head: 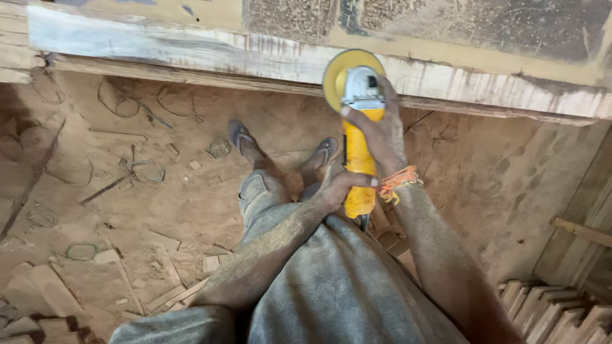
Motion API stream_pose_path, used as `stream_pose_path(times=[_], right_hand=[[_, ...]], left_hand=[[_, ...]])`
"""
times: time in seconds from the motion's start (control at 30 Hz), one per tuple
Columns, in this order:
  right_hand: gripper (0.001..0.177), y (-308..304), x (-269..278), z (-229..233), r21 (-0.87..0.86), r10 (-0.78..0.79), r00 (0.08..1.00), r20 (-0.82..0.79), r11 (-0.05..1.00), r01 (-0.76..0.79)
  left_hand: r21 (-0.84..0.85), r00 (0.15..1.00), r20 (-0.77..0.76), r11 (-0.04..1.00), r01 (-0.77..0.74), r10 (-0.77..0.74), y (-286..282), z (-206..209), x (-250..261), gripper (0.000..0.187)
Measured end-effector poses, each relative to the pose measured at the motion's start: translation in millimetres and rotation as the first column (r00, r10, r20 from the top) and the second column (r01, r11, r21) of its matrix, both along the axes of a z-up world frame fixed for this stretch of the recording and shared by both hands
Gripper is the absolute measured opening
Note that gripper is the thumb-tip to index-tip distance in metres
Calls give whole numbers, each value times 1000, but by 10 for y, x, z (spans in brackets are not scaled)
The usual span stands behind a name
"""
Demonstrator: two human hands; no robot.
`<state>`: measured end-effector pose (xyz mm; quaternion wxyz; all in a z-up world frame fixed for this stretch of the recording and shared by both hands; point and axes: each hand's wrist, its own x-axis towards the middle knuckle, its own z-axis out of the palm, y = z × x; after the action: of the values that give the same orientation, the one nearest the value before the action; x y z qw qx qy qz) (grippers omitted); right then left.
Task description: The person sands wooden panels using a power grinder, moving the tool across the flat surfaces and along the edges.
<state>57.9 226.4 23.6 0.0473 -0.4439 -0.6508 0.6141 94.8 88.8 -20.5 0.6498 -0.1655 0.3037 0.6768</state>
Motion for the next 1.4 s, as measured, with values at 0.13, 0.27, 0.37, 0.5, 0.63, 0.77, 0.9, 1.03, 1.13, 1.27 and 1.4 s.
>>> stream_pose_path(times=[0.13,0.27,0.37,0.5,0.63,0.77,0.9,1.03,1.13,1.27,1.4], right_hand=[[91,436,454,-136,174,22,999,29,984,-27],[91,573,657,-276,6,-120,986,-112,993,122],[86,551,608,-271,208,41,998,-41,978,-32],[94,151,282,-195,41,16,997,-82,999,-13],[98,-254,-162,-70,14,151,984,-93,988,-151],[103,-738,-694,33,19,270,961,-57,963,-269],[107,-1168,-1227,91,-11,382,924,-12,924,-382],[105,-1578,-1684,8,152,529,846,-70,844,-515],[106,-1886,-2032,-58,181,609,791,-62,786,-591],[107,-2253,-2437,-108,211,645,759,-93,757,-618],[108,-2417,-2579,-93,207,630,769,-105,771,-603]], left_hand=[[88,990,-143,996,-6,18,284,65,95,55],[-48,945,-306,994,102,-112,443,91,162,54],[11,969,-243,999,33,-30,393,93,144,53],[38,983,-175,998,-56,62,59,143,-2,52],[-20,961,-211,982,-189,181,-299,181,-228,55],[-58,939,-164,947,-316,303,-697,204,-523,57],[-68,884,-236,901,-429,403,-1067,184,-888,56],[-98,854,-226,861,-499,469,-1471,215,-1254,57],[-110,847,-198,847,-520,494,-1776,191,-1546,53],[-50,780,-150,784,-619,607,-2060,223,-1852,53],[-48,772,-261,791,-610,580,-2190,229,-2036,49]])
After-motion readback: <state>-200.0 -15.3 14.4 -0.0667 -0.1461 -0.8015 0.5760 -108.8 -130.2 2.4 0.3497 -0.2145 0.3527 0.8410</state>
